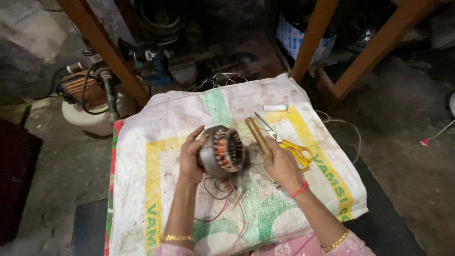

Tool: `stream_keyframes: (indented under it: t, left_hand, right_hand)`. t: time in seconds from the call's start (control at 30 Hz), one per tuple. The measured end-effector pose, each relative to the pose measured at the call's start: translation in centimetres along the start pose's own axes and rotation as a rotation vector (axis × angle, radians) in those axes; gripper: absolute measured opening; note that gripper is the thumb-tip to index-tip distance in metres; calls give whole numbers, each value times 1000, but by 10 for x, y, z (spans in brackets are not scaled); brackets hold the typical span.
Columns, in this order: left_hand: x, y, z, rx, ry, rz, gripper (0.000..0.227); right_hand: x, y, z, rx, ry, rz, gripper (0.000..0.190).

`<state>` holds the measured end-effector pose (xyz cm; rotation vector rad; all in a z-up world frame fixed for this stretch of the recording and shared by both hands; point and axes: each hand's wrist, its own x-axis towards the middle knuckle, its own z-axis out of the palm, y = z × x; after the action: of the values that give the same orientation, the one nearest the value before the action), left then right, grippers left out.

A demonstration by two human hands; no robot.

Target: The person uses a hammer to tap the copper windings of a motor stator, then uses fingers to adjust and press the windings into place. The person rotates the stator to access different sections while working.

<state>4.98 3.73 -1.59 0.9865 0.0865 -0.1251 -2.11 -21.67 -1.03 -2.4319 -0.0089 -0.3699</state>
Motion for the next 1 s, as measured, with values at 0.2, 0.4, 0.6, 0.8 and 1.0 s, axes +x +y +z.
stream_keyframes:
  t: [0.2, 0.4, 0.6, 0.8, 1.0]
  left_hand:
    - [31, 8, -42, -177, -179, -185, 56]
    - [64, 10, -43, 28, -372, -281, 52]
    - [90, -12, -77, -229, -198, -292, 28]
    - [102, -25, -92, -310, -239, -304, 24]
    - [95, -16, -82, -267, -153, -340, 32]
  right_hand:
    - [-3, 9, 28, -163, 42, 124, 59]
    - [-12, 7, 17, -48, 101, 107, 56]
    - [-21, 3, 17, -37, 180, -9, 57]
    - [-6, 16, 14, 275, 65, -152, 58]
    - [18, 4, 16, 1003, -233, 134, 58]
